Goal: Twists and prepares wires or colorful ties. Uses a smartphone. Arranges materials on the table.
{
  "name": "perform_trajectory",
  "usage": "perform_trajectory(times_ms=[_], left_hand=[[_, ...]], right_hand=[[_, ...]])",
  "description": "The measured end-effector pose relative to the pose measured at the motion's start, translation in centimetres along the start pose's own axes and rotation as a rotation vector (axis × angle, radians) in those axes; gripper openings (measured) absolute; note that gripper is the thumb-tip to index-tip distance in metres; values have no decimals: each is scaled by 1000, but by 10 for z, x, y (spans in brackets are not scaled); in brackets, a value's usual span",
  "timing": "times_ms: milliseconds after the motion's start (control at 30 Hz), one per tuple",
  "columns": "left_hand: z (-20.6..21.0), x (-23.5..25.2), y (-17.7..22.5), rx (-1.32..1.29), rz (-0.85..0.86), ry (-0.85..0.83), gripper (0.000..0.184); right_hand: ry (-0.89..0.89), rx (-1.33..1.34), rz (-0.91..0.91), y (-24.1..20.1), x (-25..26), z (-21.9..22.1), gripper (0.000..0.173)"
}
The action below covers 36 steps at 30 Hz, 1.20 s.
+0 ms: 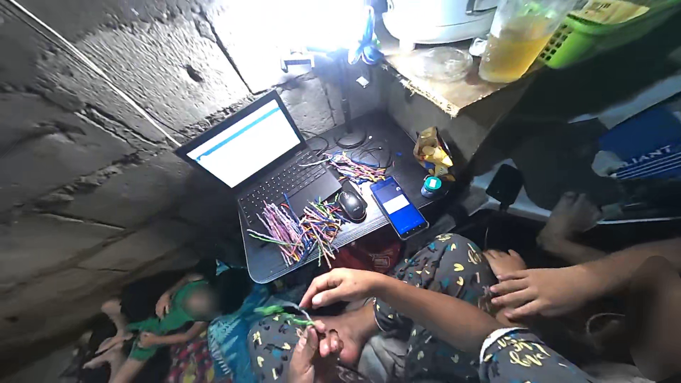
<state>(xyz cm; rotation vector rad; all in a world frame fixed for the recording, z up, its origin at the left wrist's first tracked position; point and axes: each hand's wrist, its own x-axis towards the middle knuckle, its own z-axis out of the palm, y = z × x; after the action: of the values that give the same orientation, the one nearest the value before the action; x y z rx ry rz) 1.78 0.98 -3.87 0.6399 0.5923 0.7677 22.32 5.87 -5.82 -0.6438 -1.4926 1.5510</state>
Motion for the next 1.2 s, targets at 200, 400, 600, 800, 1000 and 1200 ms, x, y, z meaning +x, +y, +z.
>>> perform_trajectory(times_ms=[200,400,600,800,1000,1200], left_hand=[[7,4,-6,-111,-22,-248,24],[10,6,-4,-126,-43,-238,21],[9,7,-4,-9,-71,-101,20],[3,9,-8,751,415,308,13],[-2,9,-3,1078,484,431,17],[-10,0,15,588,175,300,15]], right_hand=[[-79,410,-61,-2,-3,10,15],[-81,311,-103,-23,-12,16,14],[-22,132,-70,-27,-13,12,14],[231,-170,-56,-27,-10,29,20],[334,-291,-32,-18,-9,43,22],[97,-518,-302,-16,-15,37,32]])
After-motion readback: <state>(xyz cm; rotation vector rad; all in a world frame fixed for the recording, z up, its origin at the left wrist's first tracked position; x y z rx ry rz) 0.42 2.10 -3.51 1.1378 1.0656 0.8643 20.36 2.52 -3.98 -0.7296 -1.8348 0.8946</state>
